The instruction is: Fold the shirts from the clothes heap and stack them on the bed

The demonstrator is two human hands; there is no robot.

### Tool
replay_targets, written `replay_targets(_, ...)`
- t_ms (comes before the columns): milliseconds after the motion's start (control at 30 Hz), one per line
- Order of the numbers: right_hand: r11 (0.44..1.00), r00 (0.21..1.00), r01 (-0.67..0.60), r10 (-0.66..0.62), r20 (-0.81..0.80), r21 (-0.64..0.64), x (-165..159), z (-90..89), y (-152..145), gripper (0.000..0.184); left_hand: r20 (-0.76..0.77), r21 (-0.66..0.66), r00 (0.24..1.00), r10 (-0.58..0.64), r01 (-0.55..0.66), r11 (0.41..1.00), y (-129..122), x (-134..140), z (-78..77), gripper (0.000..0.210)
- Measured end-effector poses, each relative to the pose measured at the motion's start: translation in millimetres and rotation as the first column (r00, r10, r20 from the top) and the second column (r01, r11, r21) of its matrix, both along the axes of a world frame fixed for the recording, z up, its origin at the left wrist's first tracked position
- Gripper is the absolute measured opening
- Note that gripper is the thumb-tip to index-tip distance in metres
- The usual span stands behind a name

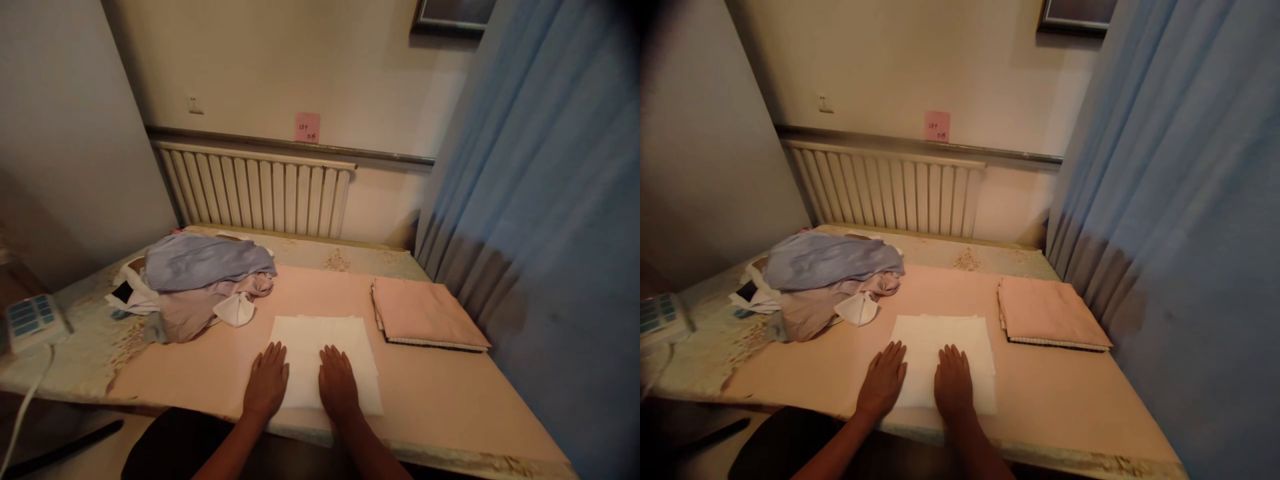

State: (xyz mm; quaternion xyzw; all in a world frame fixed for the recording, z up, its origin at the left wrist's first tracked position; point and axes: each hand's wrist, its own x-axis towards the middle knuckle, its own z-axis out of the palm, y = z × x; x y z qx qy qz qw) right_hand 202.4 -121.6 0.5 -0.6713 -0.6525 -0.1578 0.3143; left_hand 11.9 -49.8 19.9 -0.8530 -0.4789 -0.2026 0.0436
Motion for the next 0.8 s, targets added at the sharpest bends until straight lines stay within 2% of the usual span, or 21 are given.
replay_targets(267, 1.000, 0.999, -0.010, 0.009, 0.032, 0.018, 2.3, -3.0, -1.3, 0.037, 0.003, 0.010, 1.000, -0.005, 0.005, 1.000, 1.3, -0.9, -3.5, 0.045)
replay_targets(800, 1.000, 0.999, -0.001, 0.001, 0.046, 0.018, 2.1, -3.1, -1.0, 0.036, 0.013, -0.013, 1.000, -0.002, 0.002, 1.000, 0.7, -0.8, -0.9, 0.044)
